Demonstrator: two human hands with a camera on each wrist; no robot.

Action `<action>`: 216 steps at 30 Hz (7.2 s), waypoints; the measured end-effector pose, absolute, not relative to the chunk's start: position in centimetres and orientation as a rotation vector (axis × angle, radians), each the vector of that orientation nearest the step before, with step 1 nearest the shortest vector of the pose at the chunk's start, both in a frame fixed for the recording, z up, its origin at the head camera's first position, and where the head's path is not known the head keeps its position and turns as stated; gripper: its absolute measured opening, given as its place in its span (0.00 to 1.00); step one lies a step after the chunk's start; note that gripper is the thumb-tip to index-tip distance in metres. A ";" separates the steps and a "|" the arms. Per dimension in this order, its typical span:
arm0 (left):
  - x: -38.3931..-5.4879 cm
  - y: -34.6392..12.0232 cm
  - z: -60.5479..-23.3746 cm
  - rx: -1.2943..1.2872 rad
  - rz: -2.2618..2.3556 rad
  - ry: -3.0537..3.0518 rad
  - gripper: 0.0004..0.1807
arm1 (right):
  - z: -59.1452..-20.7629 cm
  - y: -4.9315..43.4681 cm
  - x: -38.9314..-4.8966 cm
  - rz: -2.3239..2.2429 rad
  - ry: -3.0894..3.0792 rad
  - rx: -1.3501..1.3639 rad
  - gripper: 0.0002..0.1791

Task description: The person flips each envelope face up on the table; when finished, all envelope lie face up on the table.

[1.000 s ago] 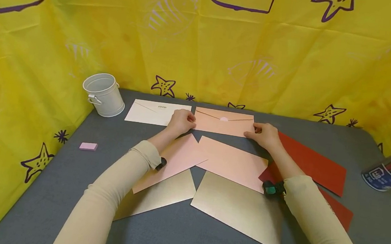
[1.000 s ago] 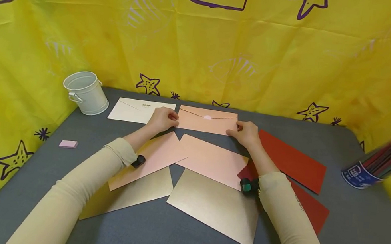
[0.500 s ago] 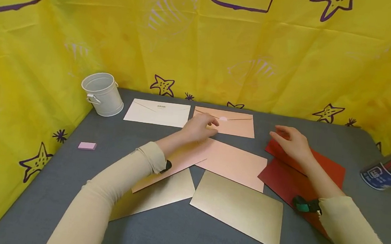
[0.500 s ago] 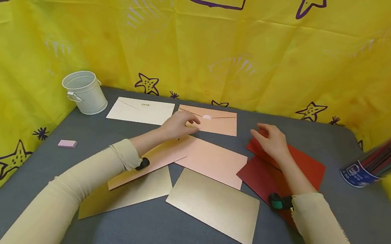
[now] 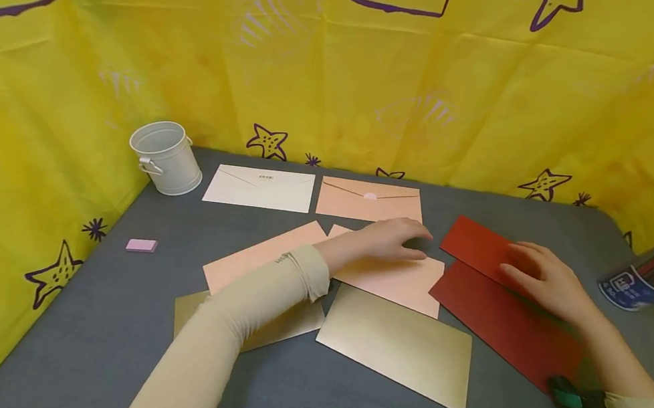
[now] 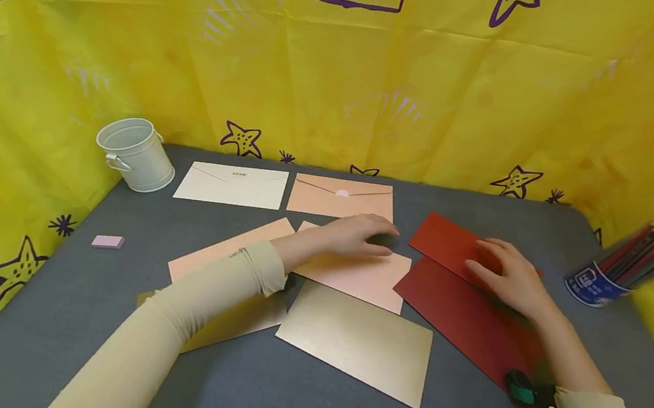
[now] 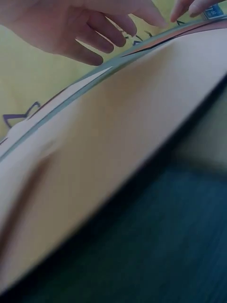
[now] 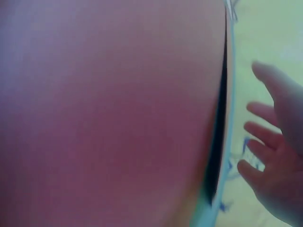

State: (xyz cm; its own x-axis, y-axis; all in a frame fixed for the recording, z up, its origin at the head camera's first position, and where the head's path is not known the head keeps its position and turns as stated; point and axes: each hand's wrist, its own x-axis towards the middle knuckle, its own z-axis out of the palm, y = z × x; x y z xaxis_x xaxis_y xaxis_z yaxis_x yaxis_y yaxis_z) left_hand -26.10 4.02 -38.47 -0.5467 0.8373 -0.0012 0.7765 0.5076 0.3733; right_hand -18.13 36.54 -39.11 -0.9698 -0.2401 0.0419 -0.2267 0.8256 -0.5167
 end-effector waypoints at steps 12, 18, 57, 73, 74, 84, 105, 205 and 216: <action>-26.2 8.4 -40.1 1.225 0.570 2.482 0.37 | -39.9 41.5 -15.8 -0.782 2.829 -0.445 0.47; -25.8 8.6 -39.9 1.129 0.688 2.444 0.40 | -39.9 42.1 -15.2 -0.712 2.814 -0.314 0.53; -25.6 7.7 -39.0 1.132 1.591 2.524 0.11 | -38.6 40.6 -14.6 -0.907 3.494 -0.429 0.09; -25.8 7.4 -39.8 0.872 1.420 2.512 0.10 | -38.5 42.1 -15.5 -1.063 2.935 -0.019 0.19; -25.8 7.4 -39.8 0.872 1.365 2.532 0.10 | -38.6 42.1 -15.6 -1.050 2.924 -0.054 0.18; -25.4 7.3 -39.6 0.838 1.227 2.588 0.12 | -38.7 42.2 -17.2 -1.074 2.772 -0.028 0.22; -25.4 9.8 -39.9 0.372 1.596 2.255 0.32 | -40.0 41.1 -22.9 -1.102 2.886 0.389 0.46; -10.9 -24.0 -38.8 0.430 0.973 2.735 0.59 | -39.2 11.7 -18.4 -1.225 2.429 -0.637 0.38; -10.5 -24.4 -39.6 0.546 0.772 2.749 0.65 | -39.3 10.5 -21.3 -0.757 2.514 -1.120 0.47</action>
State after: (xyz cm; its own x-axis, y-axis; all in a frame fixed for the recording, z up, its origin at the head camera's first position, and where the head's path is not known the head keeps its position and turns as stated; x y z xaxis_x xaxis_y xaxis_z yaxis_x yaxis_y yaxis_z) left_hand -10.49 -24.44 -39.58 -0.9031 0.4119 -0.1211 0.2887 0.7914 0.5388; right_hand -21.30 10.48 -39.31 -0.6574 -0.7522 -0.0454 -0.6021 0.5605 -0.5686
